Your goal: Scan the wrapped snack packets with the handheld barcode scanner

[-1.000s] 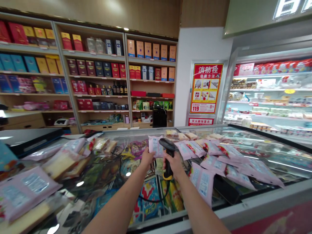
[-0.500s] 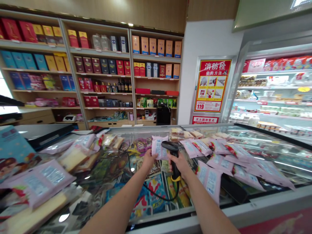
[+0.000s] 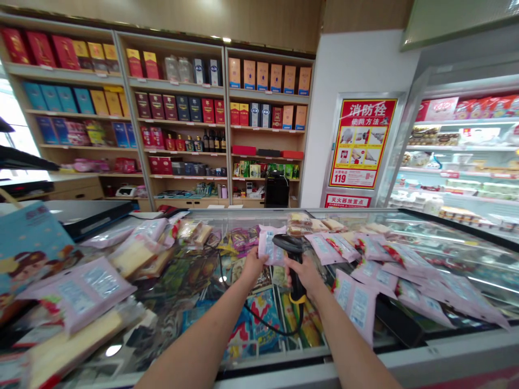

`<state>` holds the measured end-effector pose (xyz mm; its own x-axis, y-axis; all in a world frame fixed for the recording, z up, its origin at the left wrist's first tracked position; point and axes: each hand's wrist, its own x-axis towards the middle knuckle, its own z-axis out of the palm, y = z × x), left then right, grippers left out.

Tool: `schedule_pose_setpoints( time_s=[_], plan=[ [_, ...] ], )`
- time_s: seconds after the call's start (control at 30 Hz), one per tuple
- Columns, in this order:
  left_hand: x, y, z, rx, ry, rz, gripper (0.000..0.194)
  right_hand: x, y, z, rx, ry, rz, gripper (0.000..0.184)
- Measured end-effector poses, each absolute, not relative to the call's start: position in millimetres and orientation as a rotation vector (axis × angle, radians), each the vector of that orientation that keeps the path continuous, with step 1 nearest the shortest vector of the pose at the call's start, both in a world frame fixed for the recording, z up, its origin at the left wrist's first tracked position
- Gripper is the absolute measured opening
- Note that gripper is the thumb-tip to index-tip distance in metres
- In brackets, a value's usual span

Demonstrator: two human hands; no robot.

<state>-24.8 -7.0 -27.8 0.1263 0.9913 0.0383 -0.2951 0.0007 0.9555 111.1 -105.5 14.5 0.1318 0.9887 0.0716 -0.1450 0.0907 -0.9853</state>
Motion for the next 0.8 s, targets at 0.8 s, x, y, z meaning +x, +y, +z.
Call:
schedule_pose_setpoints(
  time_s=[0.8],
  plan=[
    [-222,-25,6,0.840,1.052,1.787,0.028,-82,-76,39,-0.896,-1.340,1.484,0.045]
  ],
)
